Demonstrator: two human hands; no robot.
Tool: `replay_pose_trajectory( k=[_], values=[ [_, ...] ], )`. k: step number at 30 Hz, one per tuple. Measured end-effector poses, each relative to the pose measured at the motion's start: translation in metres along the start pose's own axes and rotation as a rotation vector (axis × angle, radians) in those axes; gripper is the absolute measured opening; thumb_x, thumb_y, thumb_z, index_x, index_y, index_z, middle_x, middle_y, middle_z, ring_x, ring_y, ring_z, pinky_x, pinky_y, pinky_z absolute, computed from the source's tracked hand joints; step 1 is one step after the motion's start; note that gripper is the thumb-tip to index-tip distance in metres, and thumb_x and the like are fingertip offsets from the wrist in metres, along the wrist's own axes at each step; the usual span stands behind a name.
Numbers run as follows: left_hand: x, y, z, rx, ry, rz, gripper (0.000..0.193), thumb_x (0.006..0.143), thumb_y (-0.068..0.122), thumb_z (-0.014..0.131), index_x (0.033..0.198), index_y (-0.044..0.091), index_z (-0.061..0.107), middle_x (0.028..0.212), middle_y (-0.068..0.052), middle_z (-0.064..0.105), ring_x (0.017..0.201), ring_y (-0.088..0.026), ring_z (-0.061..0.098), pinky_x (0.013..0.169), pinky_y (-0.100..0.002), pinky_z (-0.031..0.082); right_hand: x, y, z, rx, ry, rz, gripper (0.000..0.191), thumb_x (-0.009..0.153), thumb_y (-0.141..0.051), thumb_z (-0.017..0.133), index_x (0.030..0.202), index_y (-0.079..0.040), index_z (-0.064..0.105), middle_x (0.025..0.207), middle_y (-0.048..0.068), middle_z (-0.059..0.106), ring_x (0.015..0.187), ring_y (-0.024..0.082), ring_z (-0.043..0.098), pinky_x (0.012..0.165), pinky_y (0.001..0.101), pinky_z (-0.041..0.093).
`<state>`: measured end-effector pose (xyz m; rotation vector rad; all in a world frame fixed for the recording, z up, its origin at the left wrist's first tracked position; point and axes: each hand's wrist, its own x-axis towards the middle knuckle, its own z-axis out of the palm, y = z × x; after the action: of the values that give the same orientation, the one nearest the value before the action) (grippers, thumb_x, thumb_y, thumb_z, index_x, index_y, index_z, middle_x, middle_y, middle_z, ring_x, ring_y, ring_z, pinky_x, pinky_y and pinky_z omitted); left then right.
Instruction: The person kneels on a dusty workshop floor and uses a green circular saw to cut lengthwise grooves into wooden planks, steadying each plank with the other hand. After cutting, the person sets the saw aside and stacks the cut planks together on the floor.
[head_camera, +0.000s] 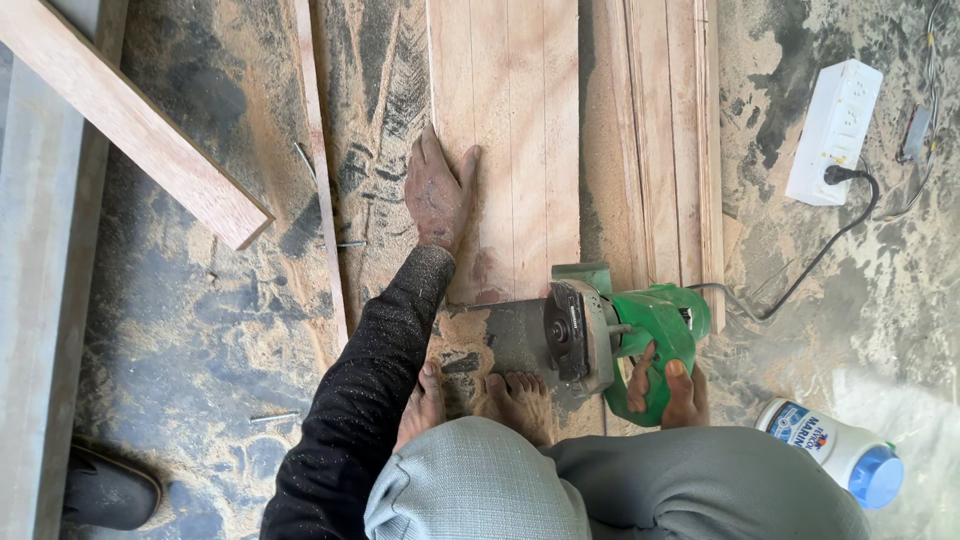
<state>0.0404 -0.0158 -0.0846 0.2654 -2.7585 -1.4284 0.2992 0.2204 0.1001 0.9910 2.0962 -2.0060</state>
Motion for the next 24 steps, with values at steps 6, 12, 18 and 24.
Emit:
replay_pose_trajectory(
  k=[6,12,18,24],
  values=[
    [-0.002,0.0,-0.003,-0.042,-0.019,-0.011,0.077,0.1,0.047,0.063,0.147,-0.01,0.04,0.132,-0.028,0.056,0.12,-0.038,0.062,0.098,-0.05,0.052,-0.002,0.005,0.003,-0.055,-0.029,-0.066,0.063,0.094,-0.054,0.055,0.121,0.003,0.052,0.067,0.008,0.048,0.051,0.017,0.048,0.048,0.0347,0.044],
    [0.0,0.001,-0.001,0.025,0.008,0.016,0.077,0.101,0.046,0.064,0.146,-0.01,0.039,0.133,-0.029,0.055,0.121,-0.039,0.06,0.099,-0.05,0.051,0.003,0.012,0.001,-0.033,-0.061,-0.096,0.068,0.095,-0.058,0.055,0.122,0.004,0.05,0.067,0.008,0.049,0.051,0.017,0.049,0.048,0.0347,0.044],
    [-0.002,0.0,-0.001,-0.009,-0.004,0.01,0.077,0.101,0.045,0.063,0.148,-0.01,0.038,0.134,-0.029,0.055,0.122,-0.039,0.06,0.1,-0.05,0.05,0.003,0.022,-0.005,-0.02,-0.05,-0.088,0.069,0.092,-0.061,0.058,0.118,0.003,0.051,0.068,0.008,0.05,0.052,0.017,0.049,0.049,0.0356,0.045],
    [-0.003,0.002,-0.003,0.0,-0.025,-0.011,0.079,0.101,0.047,0.063,0.149,-0.011,0.037,0.136,-0.029,0.055,0.125,-0.04,0.058,0.104,-0.052,0.048,0.005,0.028,-0.004,0.007,-0.053,-0.101,0.069,0.092,-0.063,0.059,0.115,0.002,0.053,0.068,0.009,0.05,0.052,0.019,0.05,0.049,0.0373,0.045]
  ],
)
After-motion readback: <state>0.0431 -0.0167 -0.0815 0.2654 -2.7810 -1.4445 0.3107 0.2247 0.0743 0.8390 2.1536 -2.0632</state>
